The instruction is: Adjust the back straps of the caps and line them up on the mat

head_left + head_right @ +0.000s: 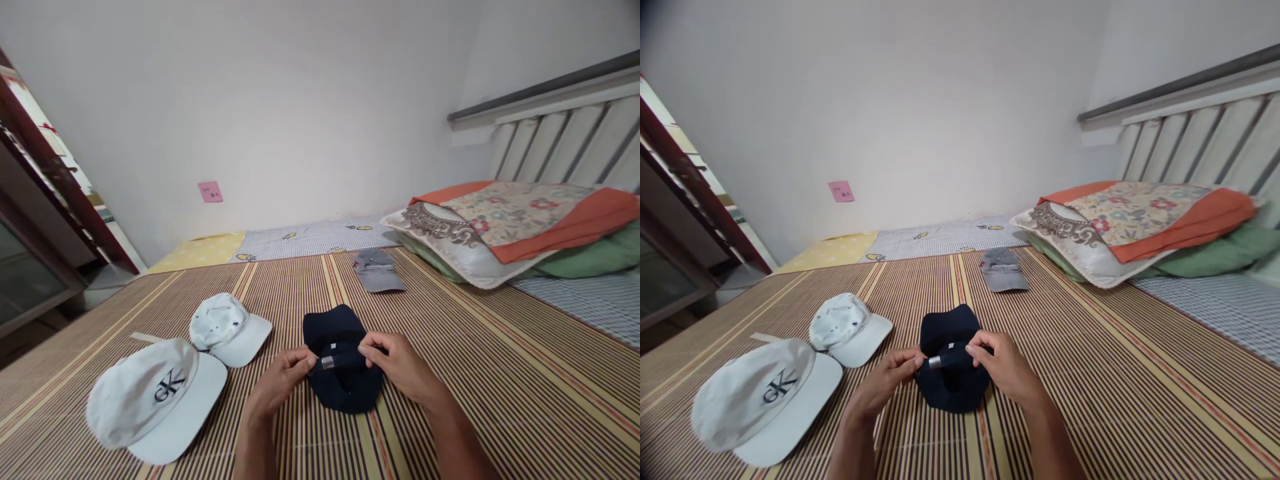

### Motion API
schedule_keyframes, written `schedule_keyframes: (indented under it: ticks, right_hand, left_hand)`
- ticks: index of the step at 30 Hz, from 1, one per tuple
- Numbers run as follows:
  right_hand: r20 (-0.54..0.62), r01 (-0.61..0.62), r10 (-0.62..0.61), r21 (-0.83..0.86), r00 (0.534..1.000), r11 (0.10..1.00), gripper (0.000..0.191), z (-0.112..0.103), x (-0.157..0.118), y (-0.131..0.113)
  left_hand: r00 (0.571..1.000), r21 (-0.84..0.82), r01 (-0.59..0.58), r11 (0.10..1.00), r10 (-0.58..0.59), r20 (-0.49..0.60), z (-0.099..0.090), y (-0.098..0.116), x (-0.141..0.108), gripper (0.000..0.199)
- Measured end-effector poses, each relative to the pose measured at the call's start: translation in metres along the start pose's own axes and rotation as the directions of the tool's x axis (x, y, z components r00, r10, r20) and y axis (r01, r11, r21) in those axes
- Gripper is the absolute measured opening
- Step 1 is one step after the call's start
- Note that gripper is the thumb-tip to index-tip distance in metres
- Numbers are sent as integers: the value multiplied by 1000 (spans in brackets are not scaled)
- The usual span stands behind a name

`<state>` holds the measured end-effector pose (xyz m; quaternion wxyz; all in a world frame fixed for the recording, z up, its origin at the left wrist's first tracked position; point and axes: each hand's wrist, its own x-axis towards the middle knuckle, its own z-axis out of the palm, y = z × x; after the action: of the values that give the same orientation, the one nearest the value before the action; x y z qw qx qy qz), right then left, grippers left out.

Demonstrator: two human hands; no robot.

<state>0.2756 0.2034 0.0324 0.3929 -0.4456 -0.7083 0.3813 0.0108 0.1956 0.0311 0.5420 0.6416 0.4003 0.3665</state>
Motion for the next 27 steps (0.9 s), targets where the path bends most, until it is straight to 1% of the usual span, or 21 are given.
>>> schedule_keyframes:
  ticks: [2, 7, 9, 13, 17, 19, 22, 24, 27]
  right_hand:
    - [-18, 5, -5, -11, 1000, 1000, 29, 1, 1, 1]
    - [-36, 13, -14, -29, 999, 999, 31, 0, 3, 6]
    - [-35, 11, -11, -8, 999, 1000, 30, -2, 2, 7]
    - [-32, 8, -6, 37, 999, 999, 32, -7, 0, 9]
    - [-9, -9, 9, 30, 1000, 1000, 36, -12, -3, 8]
    - [13, 4, -4, 27, 1000, 1000, 34, -15, -4, 6]
    - [32, 8, -9, 23, 999, 1000, 27, -20, -7, 5]
    - [37, -4, 3, 23, 999, 1000, 24, -23, -8, 5]
    - [53, -23, 22, 19, 998, 1000, 34, -23, -9, 12]
  left_hand:
    - [1000, 8, -3, 1000, 3, -19, -1, -1, 0, 51]
    - [994, -5, 101, 995, -102, -28, -4, -9, 0, 51]
    - [993, -7, 110, 994, -110, -32, -4, -12, 0, 49]
    - [996, -9, 68, 998, -68, -55, -5, -12, 0, 45]
    - [996, -3, 63, 998, -63, -61, -6, -10, -1, 39]
    - [996, 38, 46, 998, -43, -78, -7, -10, -2, 35]
    - [990, 132, -19, 991, 37, -132, -10, -8, -5, 26]
    - [986, 160, -40, 986, 65, -151, -13, -6, -7, 23]
    - [986, 137, -41, 990, 63, -153, -14, -4, -8, 23]
